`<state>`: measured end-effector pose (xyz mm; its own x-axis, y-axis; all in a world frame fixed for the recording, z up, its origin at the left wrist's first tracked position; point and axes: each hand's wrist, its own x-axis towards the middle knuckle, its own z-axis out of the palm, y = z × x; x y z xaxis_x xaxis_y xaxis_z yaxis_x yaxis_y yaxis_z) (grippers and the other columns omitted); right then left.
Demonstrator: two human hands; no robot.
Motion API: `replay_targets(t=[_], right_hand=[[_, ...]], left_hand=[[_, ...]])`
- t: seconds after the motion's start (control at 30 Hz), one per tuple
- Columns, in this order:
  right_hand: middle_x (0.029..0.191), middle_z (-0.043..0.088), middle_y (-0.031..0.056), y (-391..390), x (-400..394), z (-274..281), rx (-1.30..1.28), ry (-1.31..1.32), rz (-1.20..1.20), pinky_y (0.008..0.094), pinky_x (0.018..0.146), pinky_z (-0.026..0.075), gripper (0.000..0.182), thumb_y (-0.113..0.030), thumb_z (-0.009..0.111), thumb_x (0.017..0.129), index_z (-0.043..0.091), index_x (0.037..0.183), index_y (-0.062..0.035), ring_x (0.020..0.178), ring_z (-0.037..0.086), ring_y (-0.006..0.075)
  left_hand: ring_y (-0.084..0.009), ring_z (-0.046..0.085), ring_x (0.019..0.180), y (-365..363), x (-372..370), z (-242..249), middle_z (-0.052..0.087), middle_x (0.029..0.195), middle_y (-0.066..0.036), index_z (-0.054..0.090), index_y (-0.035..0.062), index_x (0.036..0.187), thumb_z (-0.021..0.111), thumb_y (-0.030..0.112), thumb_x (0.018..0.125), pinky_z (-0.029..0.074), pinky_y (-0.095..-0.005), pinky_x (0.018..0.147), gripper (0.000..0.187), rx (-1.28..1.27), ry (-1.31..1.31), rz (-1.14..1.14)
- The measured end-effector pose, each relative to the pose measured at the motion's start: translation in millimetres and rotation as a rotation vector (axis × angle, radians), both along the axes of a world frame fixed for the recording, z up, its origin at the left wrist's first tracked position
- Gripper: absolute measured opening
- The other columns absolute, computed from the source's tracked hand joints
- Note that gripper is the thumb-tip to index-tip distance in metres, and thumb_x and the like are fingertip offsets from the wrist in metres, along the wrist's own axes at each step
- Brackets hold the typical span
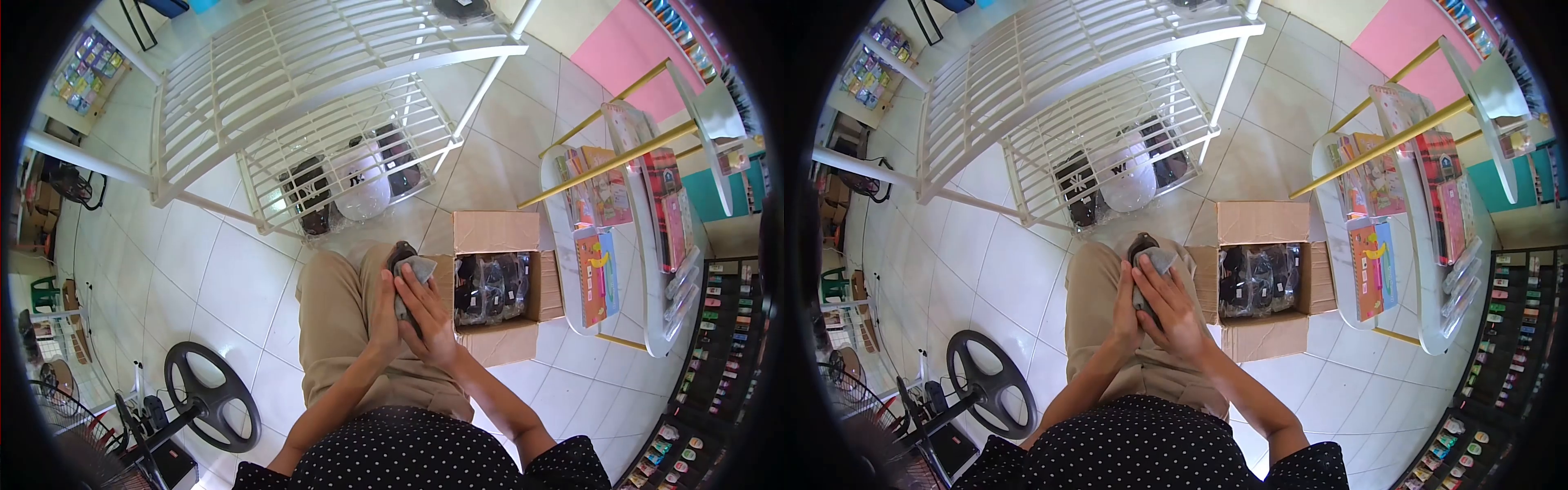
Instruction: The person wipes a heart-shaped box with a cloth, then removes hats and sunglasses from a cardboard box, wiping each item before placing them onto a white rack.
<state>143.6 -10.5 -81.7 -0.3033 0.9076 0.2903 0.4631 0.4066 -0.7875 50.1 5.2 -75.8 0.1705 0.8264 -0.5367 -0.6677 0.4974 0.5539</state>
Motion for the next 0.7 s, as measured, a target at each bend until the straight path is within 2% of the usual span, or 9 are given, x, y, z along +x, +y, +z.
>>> replay_targets(t=[0.17,0.23,0.33,0.47,0.53,0.6,0.63,0.67,0.7], right_hand=[[0.131,0.026,0.0198,21,-2,7,0.063,-0.076,-0.085,0.0467,0.096,0.02,0.054,-0.007,0.049,0.074,0.032,0.124,0.0019,0.12,0.029,0.0314],[0.131,0.026,0.0199,24,-8,7,0.063,-0.038,-0.11,0.0465,0.096,0.021,0.053,-0.007,0.048,0.074,0.031,0.124,0.0017,0.12,0.028,0.0313],[0.129,0.028,0.0227,19,-18,5,0.021,0.102,-0.195,0.0434,0.097,0.02,0.045,-0.006,0.039,0.08,0.033,0.123,0.0037,0.119,0.03,0.0327],[0.126,0.032,0.0236,3,-18,5,0.025,0.054,-0.176,0.0406,0.096,0.024,0.038,-0.011,0.035,0.083,0.039,0.118,0.0052,0.117,0.033,0.0335],[0.124,0.034,0.0246,5,-16,3,0.072,0.017,-0.164,0.0402,0.095,0.025,0.035,-0.012,0.035,0.084,0.043,0.113,0.0061,0.117,0.034,0.0338],[0.116,0.043,0.0227,14,-7,2,0.097,0.384,-0.185,0.0394,0.088,0.033,0.023,-0.01,0.041,0.079,0.051,0.096,0.0037,0.106,0.043,0.0343],[0.106,0.048,0.0205,20,2,11,0.254,0.287,-0.353,0.0331,0.079,0.039,0.026,-0.019,0.035,0.083,0.051,0.082,0.0024,0.093,0.049,0.0288],[0.09,0.053,0.0166,27,-1,18,0.166,0.531,-0.677,0.0293,0.068,0.042,0.043,-0.035,0.031,0.086,0.051,0.075,0.0011,0.077,0.051,0.0223],[0.083,0.053,0.0138,33,12,22,0.12,0.762,-0.659,0.0271,0.065,0.041,0.035,-0.029,0.036,0.085,0.052,0.078,0.0012,0.071,0.05,0.0181]], left_hand=[[-0.0169,0.035,0.114,6,1,-13,0.036,0.124,-0.007,0.029,0.0107,0.126,0.025,0.039,0.09,0.029,-0.029,0.094,0.047,0.169,0.162,-0.049],[-0.0165,0.032,0.115,20,-3,-12,0.036,0.125,-0.007,0.028,0.0099,0.127,0.025,0.04,0.09,0.025,-0.029,0.096,0.048,0.375,0.334,-0.072],[-0.0153,0.039,0.109,33,-6,-3,0.039,0.121,-0.007,0.028,0.0095,0.127,0.025,0.041,0.089,0.031,-0.0269,0.091,0.049,0.465,0.438,-0.003],[-0.0145,0.044,0.098,39,-5,14,0.046,0.111,-0.009,0.032,0.0033,0.124,0.023,0.042,0.089,0.036,-0.0256,0.085,0.053,0.446,0.28,-0.01],[-0.0123,0.046,0.09,36,-1,13,0.049,0.103,-0.009,0.031,0.0043,0.124,0.032,0.042,0.088,0.039,-0.0242,0.079,0.052,0.429,0.219,0.001],[-0.0117,0.047,0.086,38,4,10,0.049,0.099,-0.008,0.033,0.0049,0.122,0.038,0.041,0.086,0.041,-0.0236,0.075,0.051,0.512,0.351,0.018],[-0.0111,0.048,0.082,43,5,12,0.049,0.095,-0.007,0.035,0.0054,0.119,0.044,0.041,0.084,0.042,-0.0231,0.071,0.051,0.575,0.486,0.029],[-0.0111,0.048,0.082,48,4,15,0.049,0.095,-0.007,0.035,0.0054,0.119,0.044,0.041,0.084,0.042,-0.0231,0.071,0.051,0.593,0.486,0.045],[-0.0106,0.048,0.078,54,2,38,0.048,0.09,-0.006,0.037,0.0062,0.115,0.048,0.039,0.083,0.043,-0.0227,0.066,0.047,0.542,0.334,0.06]])
